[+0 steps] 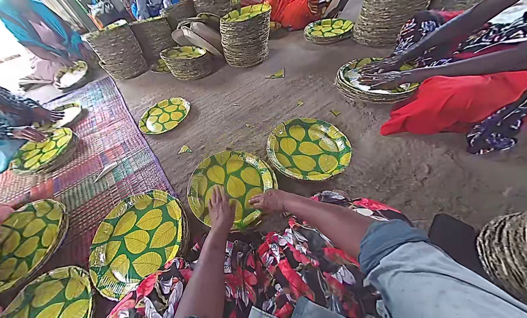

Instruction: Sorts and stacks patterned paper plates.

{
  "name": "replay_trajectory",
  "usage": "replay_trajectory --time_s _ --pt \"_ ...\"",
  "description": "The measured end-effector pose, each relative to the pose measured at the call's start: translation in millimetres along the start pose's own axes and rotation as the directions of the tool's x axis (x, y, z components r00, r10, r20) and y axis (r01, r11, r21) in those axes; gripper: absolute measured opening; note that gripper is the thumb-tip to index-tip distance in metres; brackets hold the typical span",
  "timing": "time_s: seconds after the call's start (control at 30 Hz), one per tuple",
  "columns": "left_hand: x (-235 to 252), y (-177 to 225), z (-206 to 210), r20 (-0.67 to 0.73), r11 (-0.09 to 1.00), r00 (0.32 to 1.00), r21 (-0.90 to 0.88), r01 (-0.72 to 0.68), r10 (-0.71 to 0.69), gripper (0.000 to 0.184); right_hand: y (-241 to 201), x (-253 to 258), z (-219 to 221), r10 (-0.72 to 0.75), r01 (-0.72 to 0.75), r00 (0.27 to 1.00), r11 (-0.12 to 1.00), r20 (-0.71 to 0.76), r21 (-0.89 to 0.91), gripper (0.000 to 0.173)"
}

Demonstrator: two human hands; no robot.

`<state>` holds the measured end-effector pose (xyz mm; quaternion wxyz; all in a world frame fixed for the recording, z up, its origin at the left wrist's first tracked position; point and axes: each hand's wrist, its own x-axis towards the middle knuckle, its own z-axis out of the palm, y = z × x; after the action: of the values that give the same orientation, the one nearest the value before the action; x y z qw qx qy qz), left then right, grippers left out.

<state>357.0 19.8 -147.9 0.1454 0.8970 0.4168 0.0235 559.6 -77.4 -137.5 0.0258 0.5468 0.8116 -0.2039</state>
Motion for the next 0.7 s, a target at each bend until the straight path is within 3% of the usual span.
replay_trajectory --time_s 0.07,0.1,0.17,0.2,0.23,0.3,0.37,0.47,0.57,0.63,0.7 --pt "-2.7 0.4 19.5 0.298 0.996 0.954 0.093 -0.012 -0.017 0.072 12.6 -8.0 -5.9 0.2 -0.196 0.976 0.979 -0.09 0.055 0.052" --pt "-3.9 2.9 24.8 0.346 0.994 0.938 0.104 -0.018 -0.019 0.074 21.3 -14.4 -10.4 0.369 -0.354 0.908 0.929 -0.196 0.111 0.053" --pt "-3.1 5.3 25.2 0.378 0.994 0.926 0.104 -0.018 -0.023 0.076 39.8 -24.1 -16.6 0.691 -0.633 0.658 0.723 -0.3 0.277 0.051" --pt "-2.7 4.8 24.8 0.384 0.995 0.923 0.102 -0.022 -0.019 0.076 48.0 -29.2 -17.0 0.791 -0.722 0.553 0.611 -0.262 0.325 0.05" --pt "-2.0 4.6 24.3 0.386 0.995 0.922 0.101 -0.024 -0.017 0.076 55.7 -34.2 -15.6 0.848 -0.785 0.499 0.53 -0.178 0.322 0.045" --pt "0.1 4.6 23.0 0.393 0.995 0.919 0.1 -0.02 -0.021 0.077 62.9 -37.8 -16.3 0.869 -0.832 0.492 0.489 -0.058 0.263 0.038" --pt "0.9 4.7 24.3 0.393 0.995 0.919 0.094 -0.014 -0.025 0.077 63.2 -35.1 -18.2 0.857 -0.827 0.51 0.513 -0.075 0.231 0.033" --pt "0.5 3.9 25.3 0.403 0.995 0.915 0.097 -0.009 -0.031 0.077 63.0 -35.5 -19.8 0.847 -0.81 0.508 0.532 -0.158 0.249 0.037" --pt "3.2 1.9 23.4 0.371 0.998 0.928 0.058 -0.013 -0.01 0.077 66.4 -42.3 -29.2 0.771 -0.765 0.506 0.608 -0.387 0.213 0.042" --pt "5.1 -1.2 22.7 0.265 0.999 0.964 -0.047 0.016 -0.003 0.068 54.7 -44.0 -43.8 0.68 -0.691 0.535 0.694 -0.501 0.203 0.037" --pt "1.5 -2.3 18.5 -0.004 0.972 0.994 -0.209 0.106 -0.11 0.059 27.8 -38.2 -48.3 0.551 -0.549 0.637 0.815 -0.54 0.185 0.036"
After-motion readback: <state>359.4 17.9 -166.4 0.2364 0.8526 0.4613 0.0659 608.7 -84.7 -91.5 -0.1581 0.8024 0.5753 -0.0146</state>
